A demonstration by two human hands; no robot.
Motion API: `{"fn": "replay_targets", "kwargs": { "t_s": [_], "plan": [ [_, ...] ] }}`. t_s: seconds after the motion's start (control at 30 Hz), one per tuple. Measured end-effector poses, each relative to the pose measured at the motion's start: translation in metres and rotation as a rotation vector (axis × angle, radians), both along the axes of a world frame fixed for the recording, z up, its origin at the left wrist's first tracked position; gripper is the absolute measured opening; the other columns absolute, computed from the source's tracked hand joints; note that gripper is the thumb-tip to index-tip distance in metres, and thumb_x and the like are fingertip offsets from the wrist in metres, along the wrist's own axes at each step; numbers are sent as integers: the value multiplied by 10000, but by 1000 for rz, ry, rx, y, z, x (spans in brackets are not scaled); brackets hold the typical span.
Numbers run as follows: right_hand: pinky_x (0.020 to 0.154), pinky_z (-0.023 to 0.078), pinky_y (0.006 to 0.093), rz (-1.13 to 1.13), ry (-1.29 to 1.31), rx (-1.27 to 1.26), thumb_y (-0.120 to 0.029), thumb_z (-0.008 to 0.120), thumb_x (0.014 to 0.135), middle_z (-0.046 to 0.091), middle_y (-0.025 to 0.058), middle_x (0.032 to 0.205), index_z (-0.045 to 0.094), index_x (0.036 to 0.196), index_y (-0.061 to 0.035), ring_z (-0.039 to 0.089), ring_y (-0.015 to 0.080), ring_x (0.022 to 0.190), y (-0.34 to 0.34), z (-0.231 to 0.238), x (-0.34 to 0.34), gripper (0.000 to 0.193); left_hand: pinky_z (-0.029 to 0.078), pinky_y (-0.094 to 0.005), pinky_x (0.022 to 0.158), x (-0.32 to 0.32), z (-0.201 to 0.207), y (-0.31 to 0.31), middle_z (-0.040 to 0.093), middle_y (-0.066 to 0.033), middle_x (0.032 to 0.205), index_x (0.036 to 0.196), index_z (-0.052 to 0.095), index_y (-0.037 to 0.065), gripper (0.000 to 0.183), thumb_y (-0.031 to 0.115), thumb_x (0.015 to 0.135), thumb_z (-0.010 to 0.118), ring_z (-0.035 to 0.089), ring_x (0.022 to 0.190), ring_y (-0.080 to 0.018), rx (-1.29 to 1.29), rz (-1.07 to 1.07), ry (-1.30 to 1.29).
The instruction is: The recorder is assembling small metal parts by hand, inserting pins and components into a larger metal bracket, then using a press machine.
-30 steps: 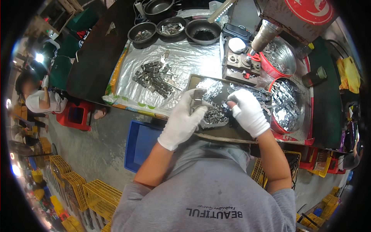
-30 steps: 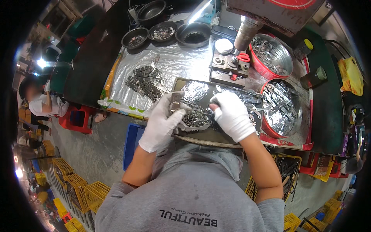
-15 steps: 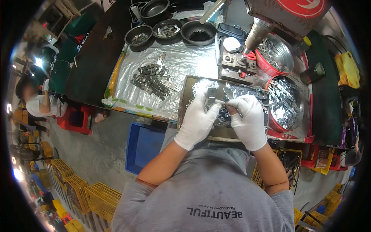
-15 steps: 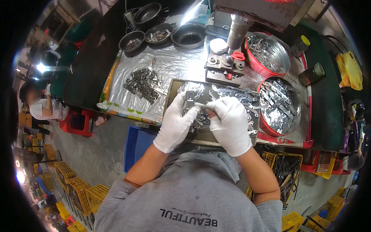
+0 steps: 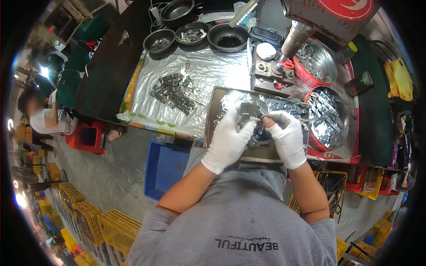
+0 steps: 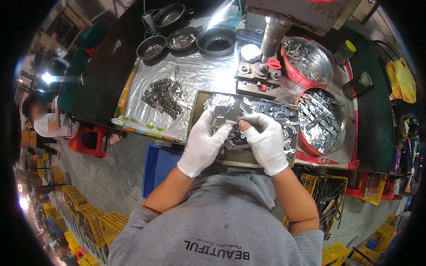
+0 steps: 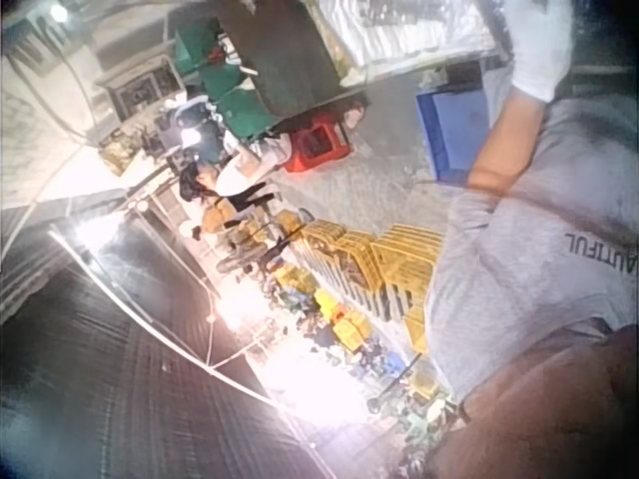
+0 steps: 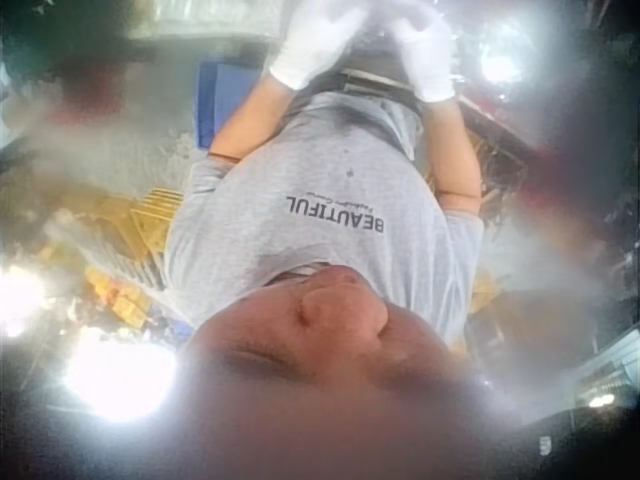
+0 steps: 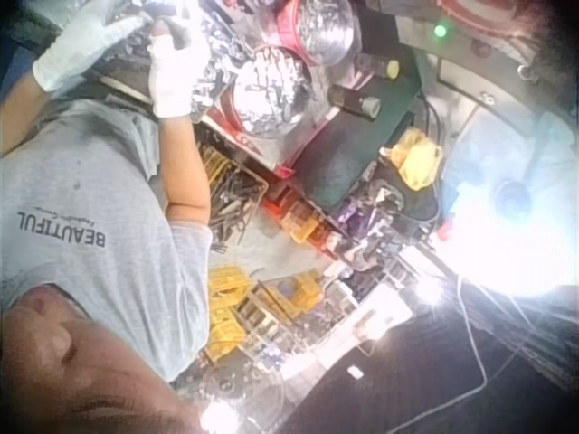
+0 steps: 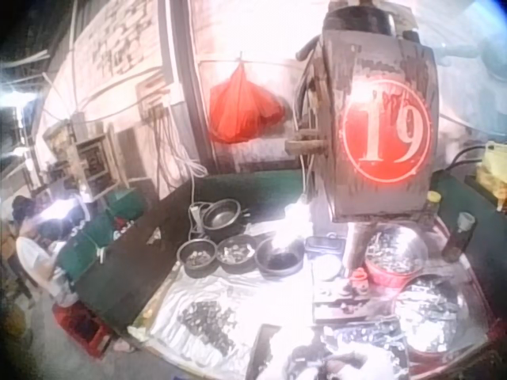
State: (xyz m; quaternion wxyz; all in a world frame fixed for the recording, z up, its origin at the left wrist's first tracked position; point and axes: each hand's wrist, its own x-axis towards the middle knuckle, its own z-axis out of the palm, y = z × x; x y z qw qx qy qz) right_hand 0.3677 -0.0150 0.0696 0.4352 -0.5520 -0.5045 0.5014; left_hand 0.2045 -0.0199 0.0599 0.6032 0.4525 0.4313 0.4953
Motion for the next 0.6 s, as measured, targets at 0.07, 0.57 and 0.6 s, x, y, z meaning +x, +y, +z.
{"fn": "replay_targets", "kwargs": {
  "t_s": [0.07,0.57,0.6],
  "plan": [
    [728,491,272,-21,-47,8,-71,750,828,665,38,839,712,905,-26,612,122,772,-2,2,2,97,446,-281,991,-2,-1,1,580,-112,1241,1343,442,-46,421,4,945,572,552,1143,-151,-14,-11,1],
    [854,441,411,226,-756,933,-47,733,576,616,0,1031,650,901,-148,559,251,1002,-14,-3,1,351,482,-267,945,-3,-6,8,587,-98,1222,1341,443,-47,417,-10,943,563,589,1087,-137,16,107,-95],
    [856,440,408,217,-808,986,-69,733,580,612,-7,1032,647,908,-153,554,242,1005,-14,-3,0,349,482,-267,945,-3,-5,8,587,-98,1222,1341,443,-47,417,-10,943,563,589,1087,-137,16,110,-93]
  ]
}}
